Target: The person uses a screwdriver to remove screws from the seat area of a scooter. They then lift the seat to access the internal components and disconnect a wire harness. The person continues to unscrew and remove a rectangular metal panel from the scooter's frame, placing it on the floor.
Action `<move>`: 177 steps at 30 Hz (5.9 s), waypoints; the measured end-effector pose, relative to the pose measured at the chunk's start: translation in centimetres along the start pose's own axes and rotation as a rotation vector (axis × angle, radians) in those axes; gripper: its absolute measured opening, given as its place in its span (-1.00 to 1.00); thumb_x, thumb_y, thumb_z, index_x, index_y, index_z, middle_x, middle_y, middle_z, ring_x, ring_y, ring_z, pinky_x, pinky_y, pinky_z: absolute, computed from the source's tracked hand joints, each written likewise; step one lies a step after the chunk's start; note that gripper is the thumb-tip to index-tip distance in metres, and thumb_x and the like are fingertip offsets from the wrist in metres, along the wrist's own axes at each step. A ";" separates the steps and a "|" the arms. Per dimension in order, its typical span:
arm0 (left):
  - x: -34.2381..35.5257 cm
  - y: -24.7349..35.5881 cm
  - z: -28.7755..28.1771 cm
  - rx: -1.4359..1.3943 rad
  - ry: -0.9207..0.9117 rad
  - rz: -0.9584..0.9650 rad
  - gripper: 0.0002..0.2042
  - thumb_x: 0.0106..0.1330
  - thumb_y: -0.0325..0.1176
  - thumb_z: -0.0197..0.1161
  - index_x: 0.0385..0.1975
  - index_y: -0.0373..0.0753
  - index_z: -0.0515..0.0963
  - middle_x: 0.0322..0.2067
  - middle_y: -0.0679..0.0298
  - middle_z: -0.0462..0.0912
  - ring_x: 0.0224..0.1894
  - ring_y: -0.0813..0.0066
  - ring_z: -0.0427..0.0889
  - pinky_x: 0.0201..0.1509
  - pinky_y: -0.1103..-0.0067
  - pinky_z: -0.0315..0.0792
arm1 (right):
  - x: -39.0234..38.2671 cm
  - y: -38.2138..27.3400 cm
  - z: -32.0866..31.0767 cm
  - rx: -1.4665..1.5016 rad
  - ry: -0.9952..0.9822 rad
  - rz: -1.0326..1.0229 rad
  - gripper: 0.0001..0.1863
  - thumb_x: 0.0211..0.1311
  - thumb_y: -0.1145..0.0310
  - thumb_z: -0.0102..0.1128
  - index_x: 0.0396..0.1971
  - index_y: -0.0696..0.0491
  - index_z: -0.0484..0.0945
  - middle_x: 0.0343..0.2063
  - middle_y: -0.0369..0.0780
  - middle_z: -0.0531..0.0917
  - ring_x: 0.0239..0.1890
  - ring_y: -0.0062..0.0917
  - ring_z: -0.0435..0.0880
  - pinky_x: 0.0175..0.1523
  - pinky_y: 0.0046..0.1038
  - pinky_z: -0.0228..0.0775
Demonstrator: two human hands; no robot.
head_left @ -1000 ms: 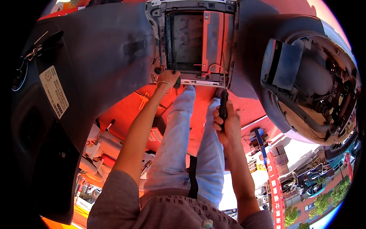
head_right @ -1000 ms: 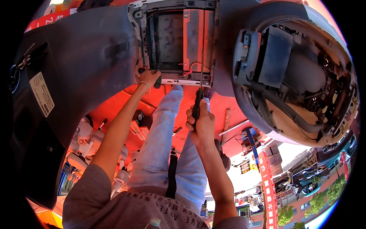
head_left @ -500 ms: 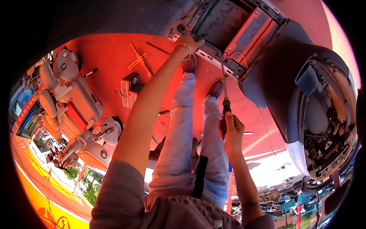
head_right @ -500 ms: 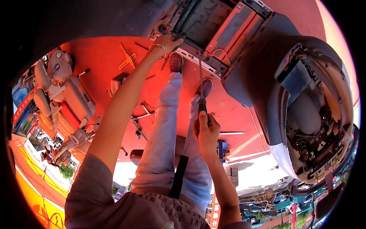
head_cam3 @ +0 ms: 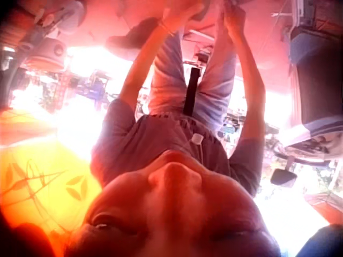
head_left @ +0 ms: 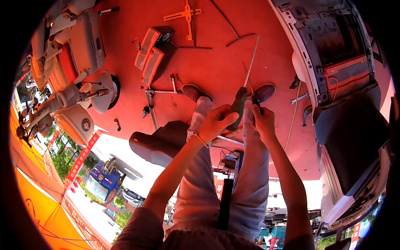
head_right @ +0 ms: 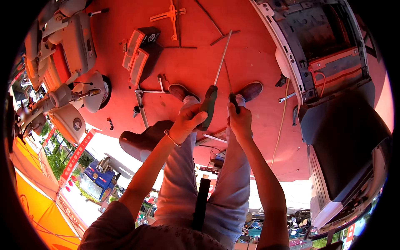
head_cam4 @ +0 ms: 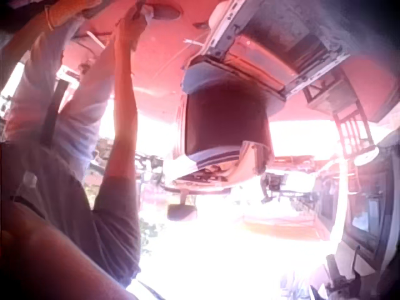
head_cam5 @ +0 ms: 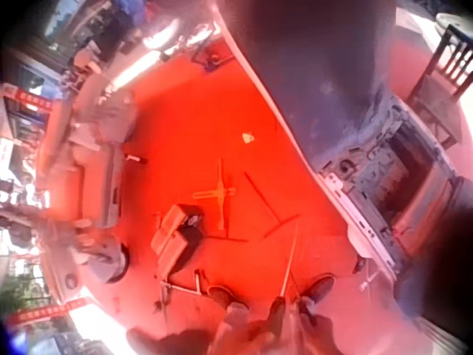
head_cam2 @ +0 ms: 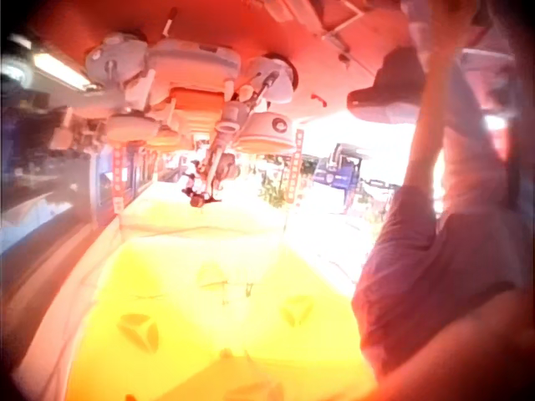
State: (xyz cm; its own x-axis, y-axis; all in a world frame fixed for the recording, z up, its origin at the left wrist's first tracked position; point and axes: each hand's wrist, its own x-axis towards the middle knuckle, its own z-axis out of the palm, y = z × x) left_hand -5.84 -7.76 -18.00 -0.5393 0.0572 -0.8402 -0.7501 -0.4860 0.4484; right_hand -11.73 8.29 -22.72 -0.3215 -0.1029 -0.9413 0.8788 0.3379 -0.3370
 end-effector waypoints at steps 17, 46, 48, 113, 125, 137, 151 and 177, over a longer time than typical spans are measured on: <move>-4.7 0.6 -22.9 0.240 0.476 0.369 -0.76 0.15 -0.36 0.14 -0.19 -0.24 0.47 -0.54 0.23 0.61 -0.61 0.63 0.51 -0.53 0.69 0.32 | 0.3 -4.9 29.3 -0.308 -0.191 -0.310 -0.74 0.15 0.28 0.06 -0.42 0.23 0.47 -0.65 -0.33 0.46 -0.63 -0.70 0.42 -0.51 -0.63 0.27; 17.1 -0.2 -37.8 0.303 1.250 0.405 -0.84 0.18 -0.35 0.03 -0.27 -0.11 0.47 -0.21 0.28 0.51 -0.34 0.13 0.54 -0.36 0.31 0.43 | 8.2 -14.8 42.5 -1.105 -0.214 -0.810 -0.80 0.10 0.39 0.10 -0.37 0.23 0.50 -0.64 -0.28 0.54 -0.60 -0.73 0.45 -0.49 -0.65 0.31; 17.2 -0.3 -38.0 0.281 1.251 0.426 -0.84 0.18 -0.35 0.03 -0.26 -0.11 0.47 -0.21 0.28 0.51 -0.33 0.12 0.53 -0.35 0.31 0.43 | 8.3 -14.6 42.7 -1.068 -0.254 -0.792 -0.80 0.11 0.40 0.09 -0.37 0.24 0.49 -0.65 -0.26 0.54 -0.60 -0.72 0.47 -0.49 -0.65 0.32; 18.5 -0.5 -45.7 -0.031 1.131 0.225 -0.71 0.13 -0.07 0.08 -0.42 -0.15 0.58 -0.43 0.27 0.63 -0.38 0.34 0.59 -0.34 0.49 0.43 | 10.3 -19.7 49.0 -1.669 -0.675 -1.779 -0.63 -0.08 0.22 0.26 -0.30 0.11 0.41 -0.57 -0.27 0.54 -0.64 -0.45 0.50 -0.60 -0.47 0.32; 19.3 -1.3 -47.0 0.141 1.151 0.161 -0.70 0.20 -0.15 -0.02 -0.45 -0.24 0.53 -0.54 0.18 0.60 -0.47 0.30 0.59 -0.42 0.44 0.44 | 8.8 -18.1 49.5 -1.569 -0.730 -1.909 -0.70 -0.14 0.27 0.24 -0.41 0.08 0.40 -0.50 -0.31 0.54 -0.56 -0.49 0.51 -0.53 -0.48 0.33; 20.1 -2.7 -47.1 -0.094 1.075 0.227 -0.79 0.15 -0.24 0.02 -0.52 -0.23 0.50 -0.49 0.05 0.57 -0.40 0.12 0.55 -0.33 0.37 0.42 | 8.6 -18.3 50.3 -1.750 -0.632 -1.723 -0.68 -0.09 0.24 0.23 -0.36 0.09 0.42 -0.55 -0.28 0.54 -0.59 -0.46 0.53 -0.60 -0.45 0.33; 18.5 -2.0 -44.4 -0.340 1.100 0.186 -0.81 0.17 -0.31 0.01 -0.45 -0.25 0.54 -0.48 0.02 0.57 -0.38 0.09 0.56 -0.33 0.35 0.43 | 7.4 -16.0 48.0 -1.824 -0.477 -1.651 -0.77 -0.10 0.30 0.23 -0.50 0.10 0.42 -0.56 -0.22 0.53 -0.63 -0.47 0.54 -0.64 -0.48 0.33; 18.3 -2.0 -44.8 -0.184 1.014 0.251 -0.79 0.22 -0.20 0.05 -0.43 -0.19 0.54 -0.46 0.13 0.58 -0.43 0.21 0.58 -0.34 0.33 0.44 | 7.8 -12.4 46.7 -1.547 -0.083 -1.808 -0.76 -0.02 0.24 0.20 -0.44 0.08 0.44 -0.55 -0.29 0.56 -0.74 -0.41 0.46 -0.70 -0.45 0.28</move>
State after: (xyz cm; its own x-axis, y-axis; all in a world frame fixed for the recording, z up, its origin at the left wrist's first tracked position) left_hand 2.91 -44.83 -47.88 -0.0357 -0.7764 -0.6293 -0.5466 -0.5120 0.6627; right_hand -8.60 -40.41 -26.74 -0.1184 -0.9825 0.1441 -0.9575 0.0745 -0.2787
